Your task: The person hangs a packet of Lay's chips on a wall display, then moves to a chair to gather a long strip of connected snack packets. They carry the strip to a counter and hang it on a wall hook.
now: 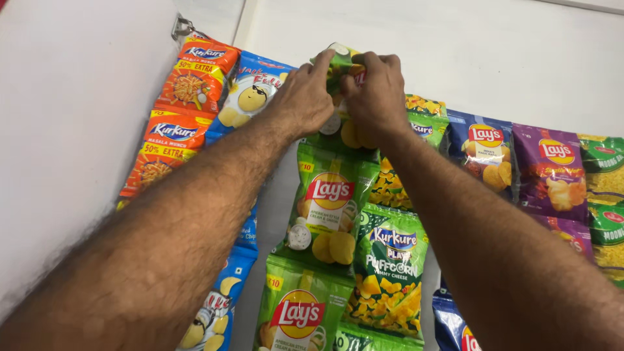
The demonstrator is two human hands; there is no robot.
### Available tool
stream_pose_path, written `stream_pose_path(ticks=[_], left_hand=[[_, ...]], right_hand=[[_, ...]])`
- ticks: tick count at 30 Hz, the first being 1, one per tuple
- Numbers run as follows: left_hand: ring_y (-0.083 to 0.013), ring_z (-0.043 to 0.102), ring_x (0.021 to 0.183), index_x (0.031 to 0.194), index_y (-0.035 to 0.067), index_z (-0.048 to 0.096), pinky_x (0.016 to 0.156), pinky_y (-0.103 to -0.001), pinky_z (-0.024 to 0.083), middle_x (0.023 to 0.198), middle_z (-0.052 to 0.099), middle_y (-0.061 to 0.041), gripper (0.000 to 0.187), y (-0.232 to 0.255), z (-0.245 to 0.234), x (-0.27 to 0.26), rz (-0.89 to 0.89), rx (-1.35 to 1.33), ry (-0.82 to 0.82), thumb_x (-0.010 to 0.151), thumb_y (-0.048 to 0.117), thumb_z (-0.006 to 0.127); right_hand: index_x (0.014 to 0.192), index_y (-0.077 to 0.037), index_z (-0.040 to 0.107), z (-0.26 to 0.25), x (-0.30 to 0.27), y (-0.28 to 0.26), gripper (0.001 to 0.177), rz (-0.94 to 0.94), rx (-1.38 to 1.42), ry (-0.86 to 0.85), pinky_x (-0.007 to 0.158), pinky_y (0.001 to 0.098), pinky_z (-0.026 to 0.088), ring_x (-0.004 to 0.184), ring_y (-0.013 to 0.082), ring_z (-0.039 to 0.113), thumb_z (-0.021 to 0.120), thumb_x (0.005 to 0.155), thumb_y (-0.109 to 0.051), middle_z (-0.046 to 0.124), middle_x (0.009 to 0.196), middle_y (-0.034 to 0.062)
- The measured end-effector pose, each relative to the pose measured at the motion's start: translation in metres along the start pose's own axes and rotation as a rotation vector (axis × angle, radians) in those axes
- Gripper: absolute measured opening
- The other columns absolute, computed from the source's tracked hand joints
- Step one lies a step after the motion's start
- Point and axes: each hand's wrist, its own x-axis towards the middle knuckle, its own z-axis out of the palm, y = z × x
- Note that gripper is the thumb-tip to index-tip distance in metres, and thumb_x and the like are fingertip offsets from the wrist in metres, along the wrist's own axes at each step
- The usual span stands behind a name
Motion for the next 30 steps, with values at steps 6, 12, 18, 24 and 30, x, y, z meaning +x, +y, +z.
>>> stream_pose_path(ticks=[6,12,18,24,30], left_hand=[[-0.0418,0.058,0.124,0.164,0.014,0.0,0.113,-0.052,0.042,0.13,0.06,-0.027,0.09,-0.007,0.008,0.045,0.09,0.238,0.082,0.093,0.011,0.055],[-0.039,0.061,0.119,0.163,0.022,-0.012,0.119,-0.055,0.028,0.125,0.064,-0.026,0.095,-0.003,0.004,0.056,-0.113,0.275,-0.143,0.095,0.021,0.055],[-0.0396,0.063,0.12,0.164,0.023,-0.008,0.111,-0.053,0.044,0.131,0.063,-0.024,0.092,-0.014,0.001,0.066,-0.029,0.355,-0.134,0.095,0.017,0.052],[-0.04,0.065,0.117,0.163,0.02,-0.004,0.108,-0.052,0.045,0.128,0.063,-0.027,0.086,-0.032,0.013,0.075,-0.026,0.231,-0.133,0.095,0.017,0.048],[-0.0379,0.065,0.119,0.158,0.023,0.015,0.107,-0.053,0.047,0.129,0.064,-0.026,0.074,-0.026,0.004,0.077,-0.062,0.104,-0.187,0.092,0.014,0.047]], right_hand=[[0.129,-0.009,0.061,0.004,0.021,0.007,0.038,0.109,-0.016,-0.05,0.1,0.0425,0.052,0.117,0.0332,0.059,0.067,0.096,-0.027,0.051,0.127,0.0195],[0.134,-0.011,0.057,0.012,0.03,0.015,0.04,0.124,-0.025,-0.118,0.1,0.0407,0.053,0.119,0.0314,0.056,0.062,0.1,-0.032,0.047,0.128,0.0201],[0.134,-0.011,0.063,0.02,0.04,0.024,0.038,0.038,-0.065,-0.053,0.104,0.044,0.051,0.118,0.0346,0.057,0.065,0.1,-0.028,0.054,0.125,0.0216],[0.132,-0.012,0.065,0.028,0.043,0.029,0.038,0.087,-0.011,-0.059,0.102,0.0432,0.052,0.117,0.0363,0.059,0.066,0.097,-0.028,0.056,0.126,0.0242],[0.129,-0.016,0.07,0.027,0.074,0.04,0.039,0.298,-0.238,-0.385,0.107,0.0475,0.049,0.118,0.0362,0.063,0.053,0.107,-0.043,0.067,0.124,0.0194]])
